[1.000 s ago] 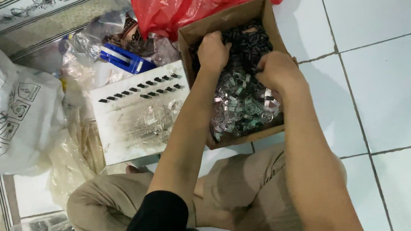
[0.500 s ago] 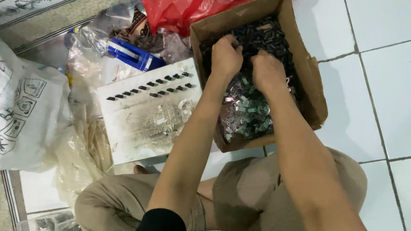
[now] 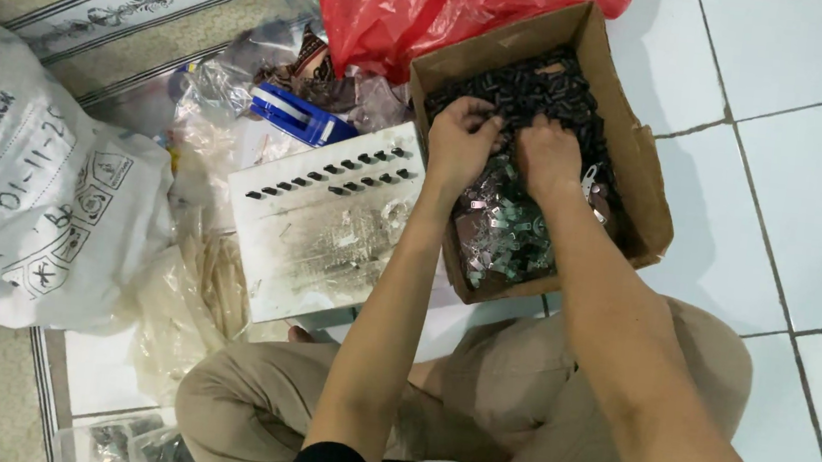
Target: Placing small black components into a white template tray
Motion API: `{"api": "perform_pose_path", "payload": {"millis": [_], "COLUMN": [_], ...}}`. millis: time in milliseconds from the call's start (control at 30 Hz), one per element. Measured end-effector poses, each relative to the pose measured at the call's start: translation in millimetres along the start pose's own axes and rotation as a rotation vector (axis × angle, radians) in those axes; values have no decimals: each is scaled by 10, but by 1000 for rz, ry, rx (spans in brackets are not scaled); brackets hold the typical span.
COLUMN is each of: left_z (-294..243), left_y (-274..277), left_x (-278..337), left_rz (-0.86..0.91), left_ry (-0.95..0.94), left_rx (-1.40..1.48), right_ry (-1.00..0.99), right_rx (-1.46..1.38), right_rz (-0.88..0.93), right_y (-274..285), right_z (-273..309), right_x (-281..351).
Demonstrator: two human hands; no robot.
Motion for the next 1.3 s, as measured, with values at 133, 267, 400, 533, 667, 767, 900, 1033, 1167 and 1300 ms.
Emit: {"api": "perform_pose_path", "payload": {"millis": [133, 267, 400, 533, 667, 767, 900, 1033, 1167, 1300], "left_z": [188, -10, -302, -492, -574, -625, -406, -82, -203, -140], "left_y": [17, 288, 630, 1149, 1699, 1997, 2123, 2040, 2007, 1925], "left_x": [17, 308, 711, 1084, 1286, 1375, 1339, 1199, 1202, 1173], "left_rz": [6, -4, 57, 108, 80, 33, -57, -94, -72, -56], "left_ry": [17, -81, -93, -65, 40, 55, 129, 156, 170, 146], "left_rx": [175, 124, 72, 43, 181, 247, 423, 517, 530, 490], "right_ry": [-45, -410, -669, -835, -889, -876, -896, -844, -647, -549], "right_rx": [-127, -680, -1025, -1345, -1648, -1706, -1764, -1812, -1724, -1700], "right_rz": [39, 173, 132, 51, 90, 128, 125, 123, 66, 16], "right_y": [580, 613, 215, 1144, 1337, 1658, 2060, 2042, 2021, 2023], "right_z": [-52, -266, -443, -157, 1, 213, 568, 959, 1183, 1231], "right_x": [-74, -124, -160, -125, -44, 41, 115, 272, 301, 280]}}
Point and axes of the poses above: each hand's wrist, its own x-axis away from the middle knuckle, its own y-axis out of the back of the hand, z = x × y, the point moved 2 cm from there along -x, towards the middle knuckle, and after that the axes turned 14 degrees about -z, right-handed, at the moved point
